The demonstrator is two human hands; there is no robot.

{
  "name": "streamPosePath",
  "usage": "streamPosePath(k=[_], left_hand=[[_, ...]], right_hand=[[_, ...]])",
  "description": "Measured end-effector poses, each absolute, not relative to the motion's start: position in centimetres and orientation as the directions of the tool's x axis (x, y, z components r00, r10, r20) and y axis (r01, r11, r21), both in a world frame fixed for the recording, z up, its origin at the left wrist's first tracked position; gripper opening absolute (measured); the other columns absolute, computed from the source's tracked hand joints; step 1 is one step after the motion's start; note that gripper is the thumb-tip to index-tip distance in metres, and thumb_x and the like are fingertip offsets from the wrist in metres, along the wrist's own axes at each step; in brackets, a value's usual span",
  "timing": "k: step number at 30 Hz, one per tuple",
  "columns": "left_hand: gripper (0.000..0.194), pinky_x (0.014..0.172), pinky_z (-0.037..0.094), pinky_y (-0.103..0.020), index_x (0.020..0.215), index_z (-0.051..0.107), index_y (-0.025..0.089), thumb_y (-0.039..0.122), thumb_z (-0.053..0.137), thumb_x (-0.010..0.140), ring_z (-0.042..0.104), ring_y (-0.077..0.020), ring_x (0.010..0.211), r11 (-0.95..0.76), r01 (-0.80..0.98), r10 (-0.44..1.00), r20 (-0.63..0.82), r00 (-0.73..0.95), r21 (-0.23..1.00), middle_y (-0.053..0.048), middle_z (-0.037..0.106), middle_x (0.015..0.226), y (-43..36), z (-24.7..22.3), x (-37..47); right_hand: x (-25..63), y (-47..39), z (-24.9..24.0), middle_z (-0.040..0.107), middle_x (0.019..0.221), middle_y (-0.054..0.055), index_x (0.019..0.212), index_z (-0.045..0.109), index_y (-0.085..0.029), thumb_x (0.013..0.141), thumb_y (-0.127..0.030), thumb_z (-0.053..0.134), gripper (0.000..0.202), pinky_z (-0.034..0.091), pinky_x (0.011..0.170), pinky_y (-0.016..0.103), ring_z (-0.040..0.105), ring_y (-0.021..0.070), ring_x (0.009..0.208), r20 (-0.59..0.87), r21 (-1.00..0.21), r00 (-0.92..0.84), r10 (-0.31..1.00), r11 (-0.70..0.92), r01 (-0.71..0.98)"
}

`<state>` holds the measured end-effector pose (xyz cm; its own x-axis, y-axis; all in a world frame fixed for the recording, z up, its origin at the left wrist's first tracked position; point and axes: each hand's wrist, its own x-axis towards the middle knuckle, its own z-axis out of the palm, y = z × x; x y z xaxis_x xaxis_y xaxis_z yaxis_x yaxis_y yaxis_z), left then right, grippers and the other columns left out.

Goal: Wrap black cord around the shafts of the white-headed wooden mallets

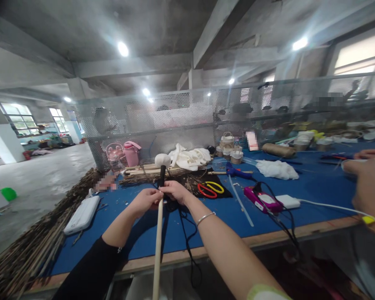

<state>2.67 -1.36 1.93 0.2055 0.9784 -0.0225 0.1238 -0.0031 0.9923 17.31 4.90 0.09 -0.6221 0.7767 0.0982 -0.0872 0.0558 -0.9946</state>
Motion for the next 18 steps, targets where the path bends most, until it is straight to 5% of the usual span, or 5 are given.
streamPosePath(k=[8,18], left_hand=[[0.034,0.056,0.046,-0.024,0.069,0.051,0.014,0.045,0.065,0.064,0.054,-0.0103,0.054,0.092,0.032,0.948,-0.097,0.302,0.995,0.0,0.053,0.059,-1.19,1.82,2.23],[0.04,0.04,0.029,-0.019,0.056,0.046,0.016,0.045,0.074,0.052,0.039,-0.0063,0.038,-0.058,0.362,0.998,0.046,0.044,0.93,0.004,0.047,0.043,-1.04,1.35,2.51]], right_hand=[[17.37,4.48,0.53,0.037,0.047,-0.009,0.078,0.052,-0.014,0.065,-0.036,0.067,0.03,0.006,0.034,0.019,0.017,0.0012,0.034,0.095,-0.991,-0.657,0.748,0.009,-0.134],[17.07,4.66,0.01,0.036,0.042,-0.009,0.07,0.051,-0.013,0.067,-0.038,0.063,0.028,0.009,0.033,0.018,0.02,0.0017,0.032,0.069,-0.995,-0.565,0.822,0.098,0.02]])
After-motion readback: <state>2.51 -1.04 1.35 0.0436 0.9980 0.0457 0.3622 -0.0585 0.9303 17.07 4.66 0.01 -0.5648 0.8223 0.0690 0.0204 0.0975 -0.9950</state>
